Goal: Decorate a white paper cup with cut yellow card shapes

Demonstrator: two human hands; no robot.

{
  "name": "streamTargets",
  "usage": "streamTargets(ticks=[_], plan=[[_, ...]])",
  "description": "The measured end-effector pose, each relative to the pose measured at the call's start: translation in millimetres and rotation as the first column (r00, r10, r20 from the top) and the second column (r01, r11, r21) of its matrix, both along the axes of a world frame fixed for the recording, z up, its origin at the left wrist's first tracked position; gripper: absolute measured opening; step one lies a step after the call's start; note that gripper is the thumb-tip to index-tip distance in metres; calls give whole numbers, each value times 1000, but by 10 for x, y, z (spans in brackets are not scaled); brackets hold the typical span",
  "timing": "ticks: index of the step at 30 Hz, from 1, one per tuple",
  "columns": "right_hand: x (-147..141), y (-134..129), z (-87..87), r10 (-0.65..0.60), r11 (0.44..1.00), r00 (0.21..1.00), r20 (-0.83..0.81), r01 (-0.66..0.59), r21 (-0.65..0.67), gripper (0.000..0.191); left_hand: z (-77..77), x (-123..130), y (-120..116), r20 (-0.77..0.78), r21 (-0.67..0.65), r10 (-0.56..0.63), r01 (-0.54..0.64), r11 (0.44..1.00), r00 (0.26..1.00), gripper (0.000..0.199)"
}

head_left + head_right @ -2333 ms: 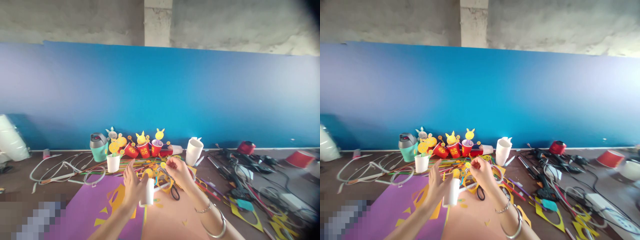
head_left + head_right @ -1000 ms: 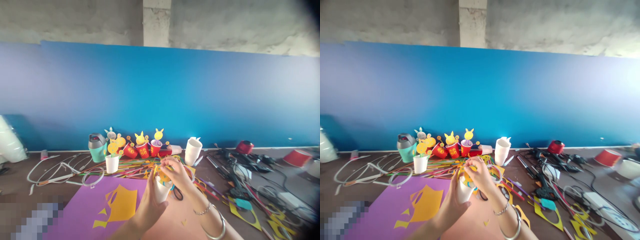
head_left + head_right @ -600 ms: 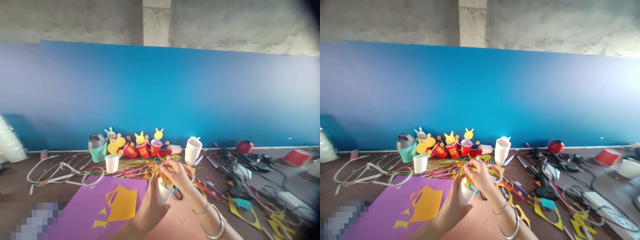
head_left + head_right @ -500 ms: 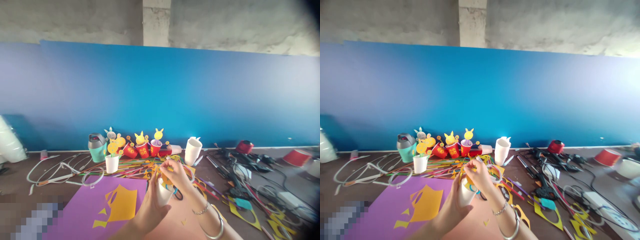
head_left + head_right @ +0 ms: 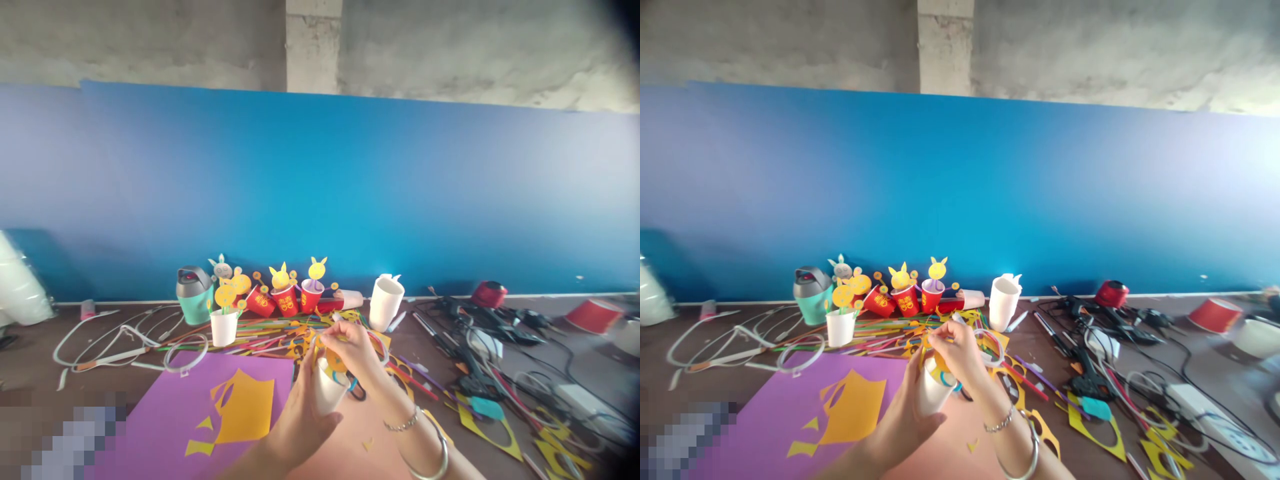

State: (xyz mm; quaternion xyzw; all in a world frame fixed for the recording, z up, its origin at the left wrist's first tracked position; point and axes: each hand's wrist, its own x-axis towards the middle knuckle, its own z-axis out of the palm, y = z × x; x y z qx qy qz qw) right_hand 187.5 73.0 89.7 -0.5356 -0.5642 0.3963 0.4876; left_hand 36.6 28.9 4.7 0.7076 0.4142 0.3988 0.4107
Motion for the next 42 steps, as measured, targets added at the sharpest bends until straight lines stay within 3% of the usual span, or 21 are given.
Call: streamTargets(ticks=[19,26,31,36,42], plan=[[-35,-28,-6,-28,998,997,74,24,54,12,-67,-17,24,43,5,-57,57,998,997,107],[-34,-18,-55,41,999,997,-58,-40,27,36,-30,-13,10,56,-8,-60,60,998,997,109],[-8,-9,-58,52,998,998,-41,-51,36,34,-18,-11,2,37,-46,-48,50,998,998,112],[67,14,-17,66,996,993,93,-71,48,38,-20,-9,17,67,-42,-63,66,997,996,115],[87,-21,78,162,987,979,121,-158,-40,15,-45,2,-13,34,-46,-17,18,999,999,115]])
